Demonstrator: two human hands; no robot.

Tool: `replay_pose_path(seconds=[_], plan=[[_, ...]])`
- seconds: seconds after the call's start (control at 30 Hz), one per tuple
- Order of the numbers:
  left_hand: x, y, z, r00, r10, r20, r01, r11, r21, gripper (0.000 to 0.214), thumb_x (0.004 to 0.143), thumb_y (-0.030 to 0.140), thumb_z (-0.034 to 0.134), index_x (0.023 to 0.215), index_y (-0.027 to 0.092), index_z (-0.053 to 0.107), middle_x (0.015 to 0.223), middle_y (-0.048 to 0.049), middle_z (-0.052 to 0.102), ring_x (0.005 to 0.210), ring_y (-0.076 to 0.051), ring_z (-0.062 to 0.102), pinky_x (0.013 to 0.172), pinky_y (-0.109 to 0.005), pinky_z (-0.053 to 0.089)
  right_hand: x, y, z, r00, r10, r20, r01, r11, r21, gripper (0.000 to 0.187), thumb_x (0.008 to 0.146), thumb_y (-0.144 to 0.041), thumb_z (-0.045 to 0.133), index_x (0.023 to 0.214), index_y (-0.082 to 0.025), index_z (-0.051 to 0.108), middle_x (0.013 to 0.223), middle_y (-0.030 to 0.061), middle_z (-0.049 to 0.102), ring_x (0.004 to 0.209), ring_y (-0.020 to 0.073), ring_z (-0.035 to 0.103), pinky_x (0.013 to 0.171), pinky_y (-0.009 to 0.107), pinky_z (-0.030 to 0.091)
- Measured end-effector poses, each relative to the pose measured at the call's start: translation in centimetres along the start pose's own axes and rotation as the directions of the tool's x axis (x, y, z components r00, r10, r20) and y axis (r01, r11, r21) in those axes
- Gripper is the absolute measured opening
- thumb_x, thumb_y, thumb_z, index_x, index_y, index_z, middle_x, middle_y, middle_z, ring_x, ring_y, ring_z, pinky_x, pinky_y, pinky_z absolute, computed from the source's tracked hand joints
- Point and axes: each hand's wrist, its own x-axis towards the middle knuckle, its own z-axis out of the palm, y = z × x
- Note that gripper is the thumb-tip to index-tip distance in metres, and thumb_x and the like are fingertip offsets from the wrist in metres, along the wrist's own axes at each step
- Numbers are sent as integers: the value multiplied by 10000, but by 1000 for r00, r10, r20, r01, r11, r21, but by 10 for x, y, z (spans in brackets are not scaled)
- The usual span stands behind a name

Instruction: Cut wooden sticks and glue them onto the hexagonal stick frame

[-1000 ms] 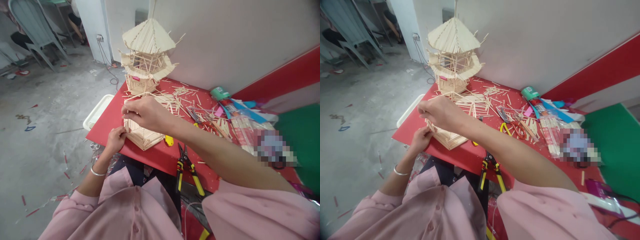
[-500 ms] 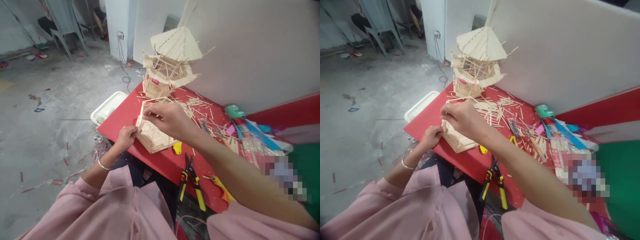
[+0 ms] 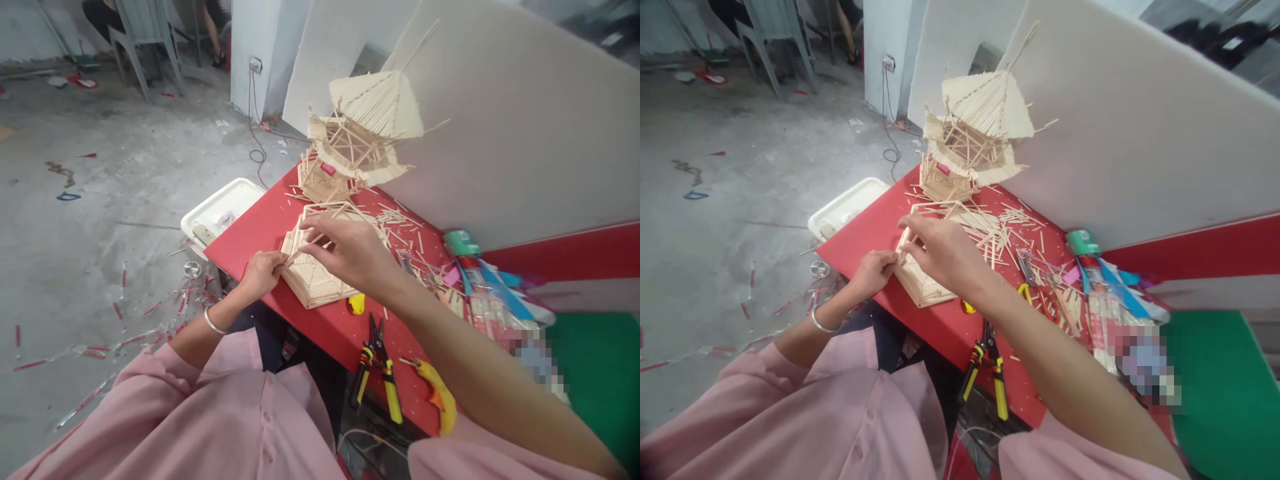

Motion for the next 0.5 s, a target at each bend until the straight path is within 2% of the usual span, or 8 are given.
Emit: replay_pose_path(seconds=[0.13, 0.2, 0.3, 0.4, 0.5], plan=[[0, -1, 0, 1000, 9, 9, -9, 1000, 1, 238, 774, 11, 470, 665, 202, 562, 645, -20, 621, 637, -178, 601, 612, -278, 389, -5, -4, 7, 999, 31, -44, -30, 999, 12, 539, 857, -159, 615, 1374, -261, 502, 892, 19, 733, 765, 189, 695, 705, 308, 531], [0, -3, 1, 1000, -5, 15, 5, 1000, 4, 234, 750, 2, 475, 675, 198, 577, 650, -17, 628, 642, -173, 601, 611, -272, 384, -9, -3, 13, 998, 34, -55, -34, 999, -4, 595, 868, -150, 600, 1430, -275, 450, 911, 19, 729, 774, 187, 691, 711, 310, 532], [-1, -5, 3, 1000, -6, -8, 6, 1000, -6, 210, 790, 39, 492, 682, 188, 592, 656, -20, 634, 639, -164, 598, 619, -265, 379, -13, 1, 21, 998, 47, -48, -51, 995, -81, 501, 886, -168, 599, 1375, -248, 531, 957, 50, 740, 807, 199, 694, 733, 322, 531], [-1, -6, 6, 998, 12, -58, -13, 1000, -14, 202, 829, 70, 499, 705, 181, 612, 687, -29, 649, 649, -162, 603, 642, -264, 385, -14, 4, 29, 998, 47, -42, -53, 985, -163, 278, 899, -200, 606, 1165, -214, 684, 1009, 81, 755, 881, 223, 704, 798, 345, 528], [-2, -7, 7, 998, 16, -68, -16, 1000, -4, 200, 816, 62, 503, 701, 180, 615, 696, -30, 649, 654, -158, 597, 642, -260, 378, -13, 5, 33, 998, 35, -53, -44, 984, -171, 193, 906, -195, 601, 1052, -206, 726, 1000, 77, 766, 908, 222, 706, 825, 339, 520]])
